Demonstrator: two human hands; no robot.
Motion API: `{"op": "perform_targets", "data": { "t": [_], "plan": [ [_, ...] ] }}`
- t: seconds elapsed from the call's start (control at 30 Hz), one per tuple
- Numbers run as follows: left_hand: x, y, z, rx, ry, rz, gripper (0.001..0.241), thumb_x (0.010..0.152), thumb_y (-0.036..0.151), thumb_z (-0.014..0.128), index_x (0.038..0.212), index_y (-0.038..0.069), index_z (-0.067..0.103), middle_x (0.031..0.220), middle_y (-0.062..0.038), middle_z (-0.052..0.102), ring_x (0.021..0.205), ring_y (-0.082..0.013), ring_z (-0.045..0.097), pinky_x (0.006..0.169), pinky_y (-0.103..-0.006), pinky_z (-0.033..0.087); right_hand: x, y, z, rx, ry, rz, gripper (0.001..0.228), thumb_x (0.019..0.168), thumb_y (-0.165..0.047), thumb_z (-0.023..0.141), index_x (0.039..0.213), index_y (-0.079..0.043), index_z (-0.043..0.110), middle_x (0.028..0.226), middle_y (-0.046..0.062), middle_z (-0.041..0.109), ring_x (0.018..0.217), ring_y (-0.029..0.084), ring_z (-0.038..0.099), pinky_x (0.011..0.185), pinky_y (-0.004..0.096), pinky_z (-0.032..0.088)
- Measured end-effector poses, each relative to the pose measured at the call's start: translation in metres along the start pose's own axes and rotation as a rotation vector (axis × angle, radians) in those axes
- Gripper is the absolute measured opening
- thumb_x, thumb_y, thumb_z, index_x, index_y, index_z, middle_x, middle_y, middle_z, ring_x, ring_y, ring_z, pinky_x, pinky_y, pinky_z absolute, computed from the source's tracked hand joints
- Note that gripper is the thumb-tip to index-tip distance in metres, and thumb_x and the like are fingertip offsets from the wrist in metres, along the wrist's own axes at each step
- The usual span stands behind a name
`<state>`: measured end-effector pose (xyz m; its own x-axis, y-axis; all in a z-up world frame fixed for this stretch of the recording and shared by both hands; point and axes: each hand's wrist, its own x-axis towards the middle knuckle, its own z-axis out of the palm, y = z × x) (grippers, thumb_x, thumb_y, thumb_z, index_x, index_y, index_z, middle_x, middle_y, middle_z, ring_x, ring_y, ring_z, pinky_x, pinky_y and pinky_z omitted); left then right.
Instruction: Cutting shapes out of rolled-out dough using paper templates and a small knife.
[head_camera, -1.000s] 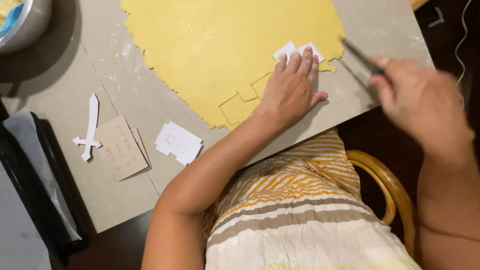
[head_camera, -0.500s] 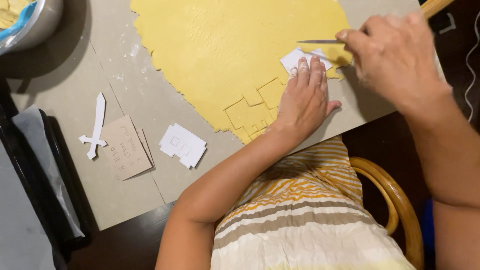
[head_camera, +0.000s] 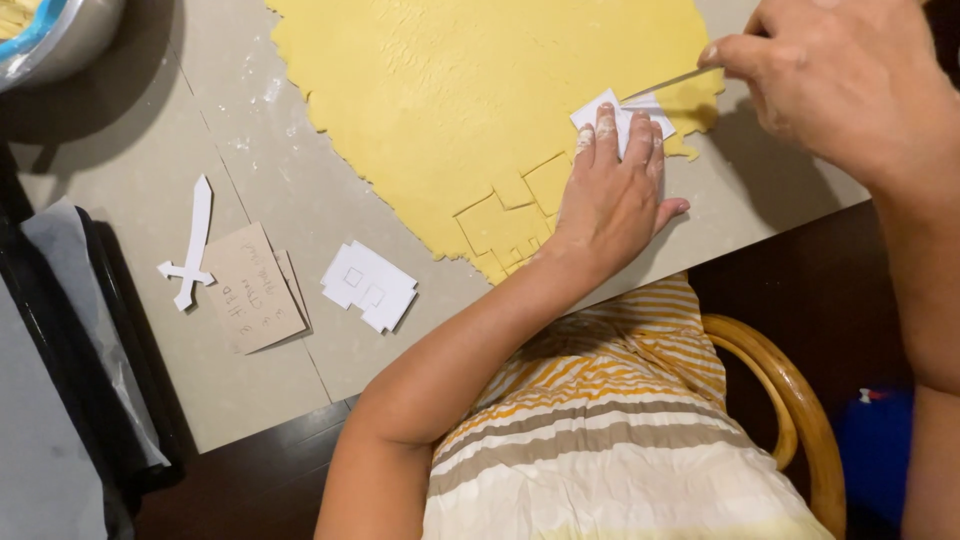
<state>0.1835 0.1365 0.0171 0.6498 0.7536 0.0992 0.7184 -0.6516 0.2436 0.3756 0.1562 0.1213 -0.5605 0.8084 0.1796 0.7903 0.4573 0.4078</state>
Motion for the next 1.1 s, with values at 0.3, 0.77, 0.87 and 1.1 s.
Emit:
{"op": "perform_targets", "data": {
  "t": [0.3, 0.77, 0.87, 1.1],
  "plan": [
    [0.0, 0.0, -0.002, 0.041, -0.011, 0.013, 0.086, 0.088, 0.064, 0.058, 0.14, -0.005, 0.054, 0.145, -0.024, 0.047, 0.138, -0.0507, 0.041, 0.113, -0.0542, 0.039, 0.001, 0.008, 0.015, -0.016, 0.065, -0.018, 0.016, 0.097, -0.016, 0.071, 0.103, -0.026, 0.081, 0.086, -0.011, 0.069, 0.07, 0.006, 0.063, 0.06, 0.023, 0.045],
    [0.005, -0.003, -0.004, 0.069, -0.007, 0.044, 0.086, 0.087, 0.065, 0.058, 0.141, -0.002, 0.053, 0.15, -0.021, 0.046, 0.136, -0.0511, 0.043, 0.11, -0.0537, 0.041, 0.007, 0.013, 0.025, 0.066, -0.025, -0.065, 0.021, 0.089, -0.015, 0.071, 0.105, -0.025, 0.081, 0.086, -0.005, 0.071, 0.074, 0.014, 0.067, 0.062, 0.029, 0.049],
    [0.007, -0.005, -0.006, 0.054, -0.003, 0.041, 0.088, 0.086, 0.065, 0.059, 0.144, -0.002, 0.051, 0.15, -0.019, 0.047, 0.134, -0.0502, 0.044, 0.109, -0.0525, 0.041, 0.01, 0.016, 0.022, 0.068, -0.078, -0.045, 0.026, 0.088, -0.013, 0.07, 0.108, -0.025, 0.082, 0.086, -0.003, 0.072, 0.074, 0.016, 0.068, 0.062, 0.03, 0.051],
    [0.009, -0.007, -0.004, 0.051, -0.018, 0.046, 0.086, 0.088, 0.066, 0.058, 0.143, 0.0, 0.051, 0.15, -0.017, 0.047, 0.133, -0.0497, 0.045, 0.109, -0.0531, 0.041, 0.008, 0.023, 0.031, 0.134, -0.187, 0.024, 0.038, 0.086, -0.009, 0.066, 0.118, -0.023, 0.081, 0.092, -0.001, 0.075, 0.072, 0.019, 0.07, 0.062, 0.032, 0.055]
  ]
}}
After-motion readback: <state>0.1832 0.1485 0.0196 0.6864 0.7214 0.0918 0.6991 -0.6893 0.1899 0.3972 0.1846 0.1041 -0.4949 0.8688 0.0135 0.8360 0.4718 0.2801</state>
